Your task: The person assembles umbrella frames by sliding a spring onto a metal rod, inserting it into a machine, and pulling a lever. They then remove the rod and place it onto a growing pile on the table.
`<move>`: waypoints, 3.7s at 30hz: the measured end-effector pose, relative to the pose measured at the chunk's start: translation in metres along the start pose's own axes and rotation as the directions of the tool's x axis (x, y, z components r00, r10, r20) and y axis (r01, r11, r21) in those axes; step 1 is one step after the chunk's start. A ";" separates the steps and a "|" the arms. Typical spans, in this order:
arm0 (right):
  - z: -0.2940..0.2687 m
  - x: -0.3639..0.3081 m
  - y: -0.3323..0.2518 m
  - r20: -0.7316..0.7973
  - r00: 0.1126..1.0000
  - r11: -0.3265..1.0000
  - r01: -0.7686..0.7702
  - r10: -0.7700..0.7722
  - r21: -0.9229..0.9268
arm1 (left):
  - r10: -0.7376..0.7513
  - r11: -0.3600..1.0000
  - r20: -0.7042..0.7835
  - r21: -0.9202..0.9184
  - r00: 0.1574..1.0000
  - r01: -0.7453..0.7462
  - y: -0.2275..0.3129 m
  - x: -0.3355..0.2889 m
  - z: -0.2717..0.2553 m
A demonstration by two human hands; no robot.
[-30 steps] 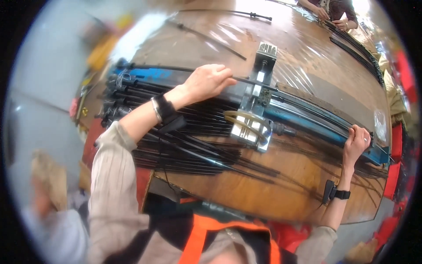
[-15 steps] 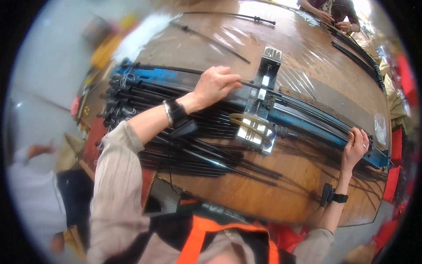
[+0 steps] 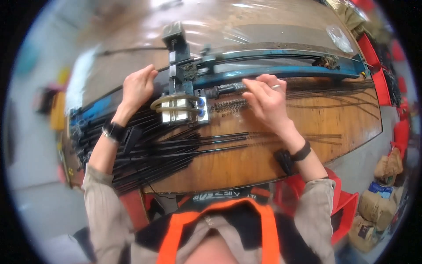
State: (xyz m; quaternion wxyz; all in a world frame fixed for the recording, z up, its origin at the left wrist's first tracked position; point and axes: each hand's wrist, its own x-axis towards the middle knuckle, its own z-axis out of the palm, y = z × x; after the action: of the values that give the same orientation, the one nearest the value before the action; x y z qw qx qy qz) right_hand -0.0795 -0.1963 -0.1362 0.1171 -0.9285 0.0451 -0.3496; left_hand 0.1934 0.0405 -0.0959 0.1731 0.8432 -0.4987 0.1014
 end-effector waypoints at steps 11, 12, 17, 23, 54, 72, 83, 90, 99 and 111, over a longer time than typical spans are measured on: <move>0.036 0.016 -0.011 0.031 0.998 0.937 -0.064 0.057 0.345 | 0.174 0.983 -0.177 0.090 0.969 -0.160 -0.009 0.002 0.012; 0.032 0.018 -0.013 0.071 0.994 0.939 -0.103 0.084 0.329 | 0.168 0.985 -0.146 0.051 0.975 -0.162 -0.006 0.000 0.016; -0.002 -0.026 -0.038 0.378 0.916 0.991 0.106 -0.131 0.087 | 0.398 0.901 -0.210 0.271 0.893 -0.338 -0.082 0.014 0.005; 0.009 -0.093 -0.078 0.312 0.936 0.982 0.123 -0.162 0.141 | 0.314 0.848 -0.379 0.524 0.870 -0.078 -0.050 -0.040 -0.017; 0.096 0.154 -0.055 0.041 0.976 0.900 0.179 -0.212 0.398 | -0.082 0.965 -0.356 0.205 0.931 0.164 -0.042 -0.127 -0.167; -0.031 0.055 0.106 -0.022 0.990 0.857 0.107 -0.136 -0.505 | -0.012 0.994 -0.184 0.109 0.983 0.032 -0.064 -0.094 -0.122; -0.056 0.008 0.173 -0.093 0.996 0.819 -0.050 -0.004 -0.572 | 0.137 0.986 -0.098 -0.085 0.986 -0.145 -0.018 -0.014 -0.011; -0.050 0.014 0.169 -0.143 0.990 0.884 -0.085 0.021 -0.460 | 0.053 0.989 -0.088 -0.132 0.995 -0.065 -0.012 -0.009 -0.008; -0.057 0.011 0.150 -0.108 0.994 0.923 -0.048 0.007 -0.381 | 0.081 0.994 0.111 -0.077 0.991 -0.072 -0.013 0.002 -0.014; -0.009 -0.004 0.010 0.003 0.990 0.982 0.138 -0.138 -0.130 | 0.051 0.998 0.086 0.038 0.995 -0.055 -0.009 0.005 -0.006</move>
State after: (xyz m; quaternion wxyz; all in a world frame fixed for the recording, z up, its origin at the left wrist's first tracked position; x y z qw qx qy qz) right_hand -0.0883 -0.2071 -0.1341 0.0315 -0.9339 0.0038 -0.3561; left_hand 0.2040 0.0430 -0.0909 0.1320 0.8365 -0.5257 0.0802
